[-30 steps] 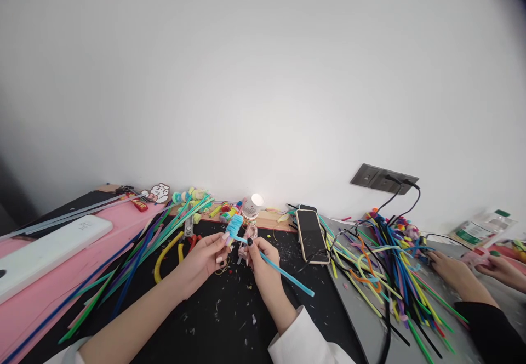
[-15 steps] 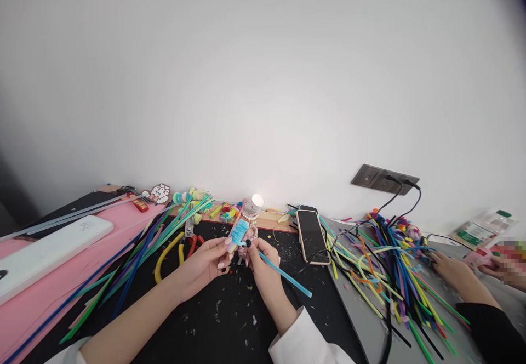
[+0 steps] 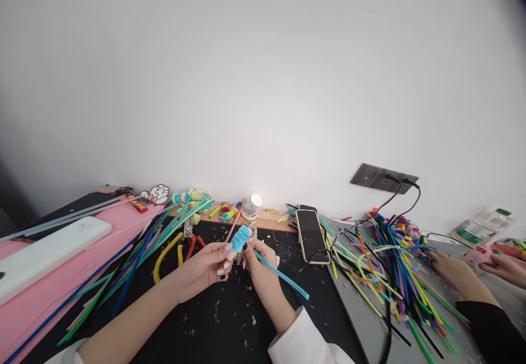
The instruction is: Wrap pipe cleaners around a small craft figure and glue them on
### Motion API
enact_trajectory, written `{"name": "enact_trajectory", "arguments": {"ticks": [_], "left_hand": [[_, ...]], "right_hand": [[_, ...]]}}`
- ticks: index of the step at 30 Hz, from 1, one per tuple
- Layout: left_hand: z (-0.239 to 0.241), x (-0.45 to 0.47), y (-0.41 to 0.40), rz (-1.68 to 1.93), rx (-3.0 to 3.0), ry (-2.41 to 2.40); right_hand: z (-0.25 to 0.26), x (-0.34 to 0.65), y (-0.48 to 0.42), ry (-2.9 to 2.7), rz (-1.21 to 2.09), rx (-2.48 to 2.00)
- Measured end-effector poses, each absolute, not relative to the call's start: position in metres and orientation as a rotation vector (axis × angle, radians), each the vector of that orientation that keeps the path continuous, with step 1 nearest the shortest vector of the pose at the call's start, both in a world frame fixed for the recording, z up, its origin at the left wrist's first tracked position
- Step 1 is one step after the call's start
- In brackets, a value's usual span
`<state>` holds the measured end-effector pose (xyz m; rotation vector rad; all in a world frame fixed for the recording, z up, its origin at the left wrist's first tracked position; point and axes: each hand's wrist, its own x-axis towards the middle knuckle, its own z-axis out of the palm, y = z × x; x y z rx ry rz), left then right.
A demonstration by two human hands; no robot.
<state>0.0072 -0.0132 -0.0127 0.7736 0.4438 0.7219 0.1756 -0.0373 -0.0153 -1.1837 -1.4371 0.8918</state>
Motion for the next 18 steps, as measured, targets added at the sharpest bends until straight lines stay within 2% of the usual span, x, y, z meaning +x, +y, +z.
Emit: {"name": "enact_trajectory", "arguments": {"ticks": [10,18], "left_hand": [[0.002,0.005,-0.021,0.591,0.883,0.457],[-0.010,0.007,-0.018,0.676,0.851,0.423]], "right_hand": [[-0.017,0.171,-0.037,-1.265,1.119,-1.110],[-0.014,0.173,-0.034,-0.960,1.548,-1.010]]}}
